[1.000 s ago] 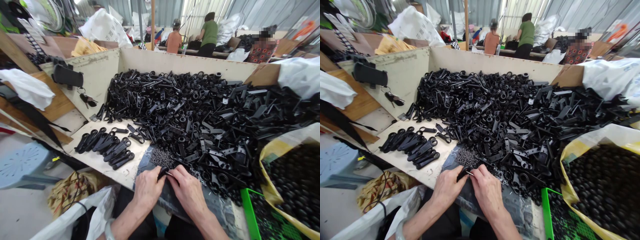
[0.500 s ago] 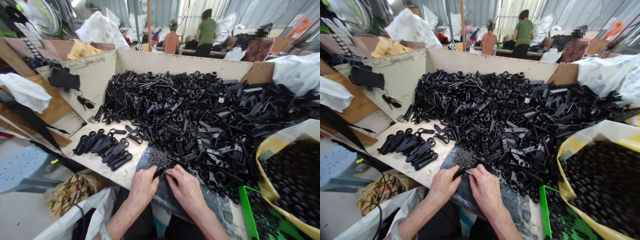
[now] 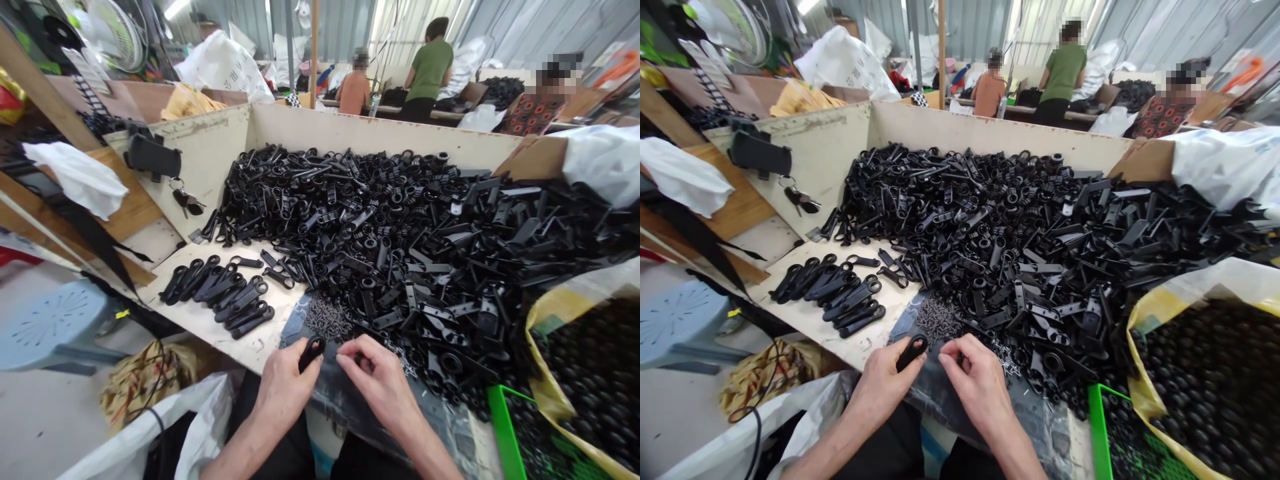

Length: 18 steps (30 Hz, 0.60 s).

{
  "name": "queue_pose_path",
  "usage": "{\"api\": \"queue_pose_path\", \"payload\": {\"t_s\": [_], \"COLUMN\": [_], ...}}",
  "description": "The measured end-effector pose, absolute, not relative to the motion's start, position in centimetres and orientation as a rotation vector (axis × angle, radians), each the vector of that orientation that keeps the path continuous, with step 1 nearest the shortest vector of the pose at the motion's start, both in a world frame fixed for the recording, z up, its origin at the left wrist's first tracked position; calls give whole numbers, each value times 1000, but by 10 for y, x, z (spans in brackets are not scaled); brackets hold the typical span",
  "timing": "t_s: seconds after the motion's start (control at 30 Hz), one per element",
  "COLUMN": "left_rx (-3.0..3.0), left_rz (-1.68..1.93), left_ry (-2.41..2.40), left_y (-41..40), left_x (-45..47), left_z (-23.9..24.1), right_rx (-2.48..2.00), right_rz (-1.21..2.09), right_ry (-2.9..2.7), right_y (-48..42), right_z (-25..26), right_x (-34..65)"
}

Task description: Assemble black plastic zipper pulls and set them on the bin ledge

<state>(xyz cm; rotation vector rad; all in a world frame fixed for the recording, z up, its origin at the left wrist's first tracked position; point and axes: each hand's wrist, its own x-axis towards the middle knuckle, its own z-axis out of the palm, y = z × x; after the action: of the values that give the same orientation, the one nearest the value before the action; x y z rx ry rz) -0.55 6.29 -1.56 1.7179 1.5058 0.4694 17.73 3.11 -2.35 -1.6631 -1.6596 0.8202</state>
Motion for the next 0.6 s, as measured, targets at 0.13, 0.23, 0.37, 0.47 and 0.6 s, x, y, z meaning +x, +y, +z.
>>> {"api": "queue_pose_path", "payload": {"t_s": [0.13, 0.23, 0.37, 0.47, 0.6], "left_rx": [1339, 1036, 1153, 1309, 1438], "left_rz": [527, 589, 655, 661, 632], "left_ry": [1266, 1106, 1175, 1242, 1271], "left_y": [58, 54, 53, 52, 50], "left_x": [-1, 1, -1, -3, -6], "left_z": [-15, -13, -15, -16, -16], "right_rx": [-1498, -1434, -1453, -1508, -1530], "right_rz": [1131, 1188, 1225, 1231, 1229], "right_ry": [-1292, -1193, -1154, -1155, -1183], "right_y": [26, 23, 21, 21, 20], "right_z": [-22, -24, -28, -27, -27], "right_x": [177, 172, 169, 168, 166]}}
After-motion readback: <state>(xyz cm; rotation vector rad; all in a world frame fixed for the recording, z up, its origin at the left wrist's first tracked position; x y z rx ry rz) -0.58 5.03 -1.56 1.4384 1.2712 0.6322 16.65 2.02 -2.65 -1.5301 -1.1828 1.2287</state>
